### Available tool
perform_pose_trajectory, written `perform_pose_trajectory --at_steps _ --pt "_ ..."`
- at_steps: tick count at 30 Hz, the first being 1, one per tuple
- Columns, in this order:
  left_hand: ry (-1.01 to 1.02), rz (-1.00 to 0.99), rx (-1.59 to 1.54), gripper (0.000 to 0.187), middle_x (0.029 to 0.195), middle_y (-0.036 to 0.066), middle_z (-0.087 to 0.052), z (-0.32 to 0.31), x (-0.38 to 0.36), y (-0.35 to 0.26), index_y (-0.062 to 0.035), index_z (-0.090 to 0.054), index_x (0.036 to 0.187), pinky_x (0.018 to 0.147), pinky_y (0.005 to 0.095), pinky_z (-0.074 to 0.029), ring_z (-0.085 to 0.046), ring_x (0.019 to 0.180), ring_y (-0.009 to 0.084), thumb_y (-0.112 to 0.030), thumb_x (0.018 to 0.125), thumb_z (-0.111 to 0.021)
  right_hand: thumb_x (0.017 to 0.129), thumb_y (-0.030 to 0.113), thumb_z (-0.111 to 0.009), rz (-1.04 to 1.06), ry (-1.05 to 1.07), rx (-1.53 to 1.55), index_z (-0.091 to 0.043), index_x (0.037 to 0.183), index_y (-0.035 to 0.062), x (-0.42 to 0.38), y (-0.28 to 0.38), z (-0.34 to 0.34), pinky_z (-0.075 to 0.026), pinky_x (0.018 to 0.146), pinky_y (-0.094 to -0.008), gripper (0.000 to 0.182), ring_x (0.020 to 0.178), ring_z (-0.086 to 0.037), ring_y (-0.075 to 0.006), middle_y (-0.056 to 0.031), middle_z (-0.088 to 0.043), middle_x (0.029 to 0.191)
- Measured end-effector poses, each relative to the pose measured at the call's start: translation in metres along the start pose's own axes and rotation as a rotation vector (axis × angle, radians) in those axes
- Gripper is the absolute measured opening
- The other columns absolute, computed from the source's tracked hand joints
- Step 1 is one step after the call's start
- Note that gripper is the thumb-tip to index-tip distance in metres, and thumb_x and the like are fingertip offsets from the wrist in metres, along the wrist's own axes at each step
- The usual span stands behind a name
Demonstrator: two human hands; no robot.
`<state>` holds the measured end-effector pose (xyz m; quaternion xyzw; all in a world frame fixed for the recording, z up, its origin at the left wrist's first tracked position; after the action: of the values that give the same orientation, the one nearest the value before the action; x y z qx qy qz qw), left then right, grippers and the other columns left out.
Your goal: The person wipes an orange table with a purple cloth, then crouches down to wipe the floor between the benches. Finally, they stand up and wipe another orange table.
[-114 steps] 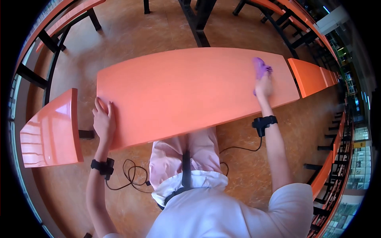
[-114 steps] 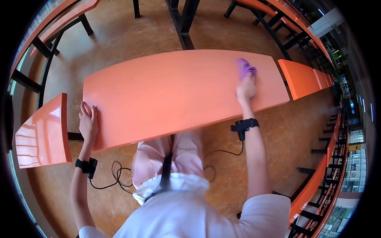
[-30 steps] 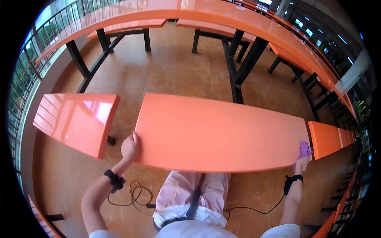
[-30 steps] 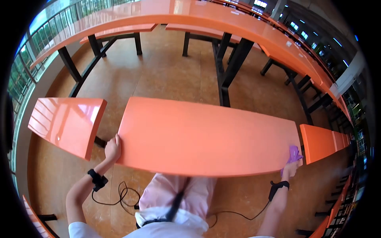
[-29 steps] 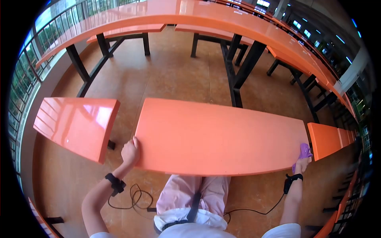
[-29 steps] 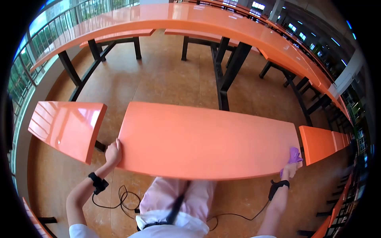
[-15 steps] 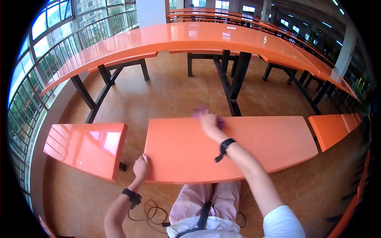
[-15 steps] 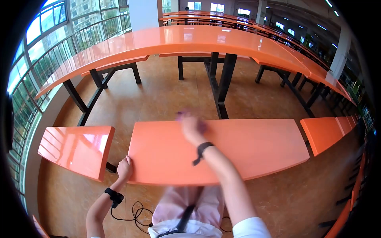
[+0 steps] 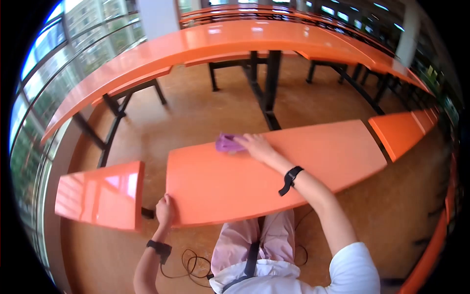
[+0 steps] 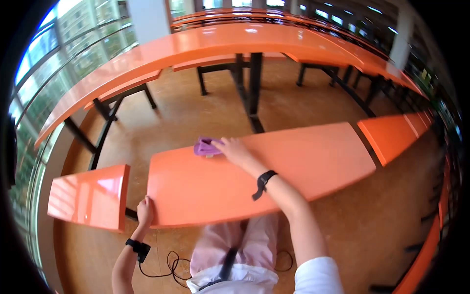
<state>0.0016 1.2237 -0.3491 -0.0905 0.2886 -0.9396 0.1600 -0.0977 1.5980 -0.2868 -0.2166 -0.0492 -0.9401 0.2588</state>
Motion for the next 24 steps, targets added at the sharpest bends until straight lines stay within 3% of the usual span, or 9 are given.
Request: perform_pose_trajectory --at_steps 3,7,10,11,13,16,19,22,24 --pt "-0.004 -0.036 -0.007 0.054 0.075 0.027 -0.058 -0.009 0.006 0.007 0.0065 -0.059 0.08 0.066 0.0472 -0.043 -0.057 0.075 0.0421 -0.038 0.089 -0.031 0.072 0.0 -0.048 -0.381 -0.076 -0.147 -0.045 0.121 0.0156 -0.098 -0.114 0.038 -0.044 0.071 -0.0419 0.052 0.085 -0.054 -0.0312 -0.012 -0.051 0.098" --pt "0.018 -0.094 0.082 0.055 0.081 0.027 -0.059 -0.005 0.002 -0.005 0.007 -0.059 0.083 0.067 0.0479 -0.043 -0.056 0.075 0.0426 -0.038 0.09 -0.028 0.08 0.006 -0.042 -1.03 -0.026 -0.593 -0.042 0.123 0.0157 -0.282 -0.226 0.103 -0.045 0.07 -0.0422 0.044 0.081 -0.055 -0.0317 -0.0124 -0.052 0.098" --pt "0.029 -0.07 0.093 0.056 0.081 0.026 -0.059 0.0 -0.005 -0.016 0.0069 -0.058 0.086 0.067 0.0476 -0.043 -0.057 0.077 0.0422 -0.039 0.09 -0.026 0.081 0.009 -0.043 -1.526 -0.016 -0.622 -0.036 0.127 0.0199 -0.382 -0.229 0.164 -0.045 0.078 -0.0424 0.048 0.096 -0.053 -0.0335 -0.0124 -0.05 0.11" --pt "0.043 -0.071 0.099 0.056 0.082 0.026 -0.06 -0.003 -0.002 -0.013 0.0069 -0.058 0.09 0.069 0.0474 -0.043 -0.057 0.08 0.0416 -0.039 0.091 -0.025 0.081 0.009 -0.043 -1.526 -0.009 -0.631 -0.036 0.127 0.0199 -0.405 -0.24 0.165 -0.045 0.078 -0.0424 0.048 0.096 -0.053 -0.0335 -0.0124 -0.05 0.11" --pt "0.058 -0.062 0.119 0.056 0.083 0.026 -0.06 -0.002 -0.004 -0.014 0.0069 -0.057 0.092 0.069 0.0472 -0.044 -0.057 0.08 0.0415 -0.039 0.091 -0.025 0.081 0.016 -0.048 -1.633 -0.359 -0.412 -0.032 0.129 0.0246 -0.454 -0.255 0.153 -0.041 0.083 -0.0464 0.051 0.099 -0.052 -0.0323 -0.0129 -0.048 0.114" --pt "0.103 -0.049 0.143 0.057 0.088 0.025 -0.06 -0.004 -0.002 -0.012 0.0069 -0.056 0.097 0.071 0.047 -0.044 -0.057 0.083 0.0414 -0.04 0.091 -0.024 0.079 0.017 -0.052 -1.607 -0.244 -0.464 -0.034 0.127 0.0231 -0.415 -0.216 0.149 -0.041 0.084 -0.0473 0.051 0.098 -0.052 -0.0345 -0.0144 -0.047 0.113" --pt "0.103 -0.052 0.118 0.057 0.09 0.026 -0.059 -0.008 0.001 -0.008 0.0071 -0.055 0.099 0.072 0.0468 -0.044 -0.057 0.084 0.0416 -0.041 0.09 -0.024 0.075 0.013 -0.054 -1.275 0.045 -0.701 -0.046 0.117 0.0185 -0.349 -0.171 0.148 -0.044 0.072 -0.0429 0.043 0.086 -0.055 -0.0303 -0.0103 -0.05 0.101" --pt "0.116 -0.019 0.059 0.057 0.09 0.026 -0.059 -0.002 -0.007 -0.018 0.0069 -0.054 0.1 0.071 0.0449 -0.043 -0.057 0.083 0.0407 -0.041 0.09 -0.024 0.066 0.01 -0.056 -0.884 -0.024 -0.628 -0.048 0.116 0.0116 -0.286 -0.102 0.122 -0.042 0.067 -0.0419 0.05 0.079 -0.052 -0.0315 -0.0123 -0.05 0.097" --pt "0.111 -0.018 -0.011 0.057 0.089 0.025 -0.059 -0.004 -0.006 -0.016 0.0068 -0.053 0.101 0.07 0.0441 -0.043 -0.057 0.082 0.0396 -0.04 0.091 -0.023 0.072 0.013 -0.052 -0.711 0.066 -0.533 -0.049 0.114 0.0092 -0.23 -0.035 0.105 -0.04 0.063 -0.0389 0.042 0.074 -0.051 -0.0261 -0.0113 -0.05 0.091"
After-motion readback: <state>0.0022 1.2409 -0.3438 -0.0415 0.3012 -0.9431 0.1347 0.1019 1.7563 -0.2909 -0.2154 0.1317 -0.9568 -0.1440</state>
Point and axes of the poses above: each hand's wrist, its own x-axis towards the middle knuckle, its own z-axis out of the back of the hand, y = z × x, the point moved 5 cm from there along x, towards the middle knuckle
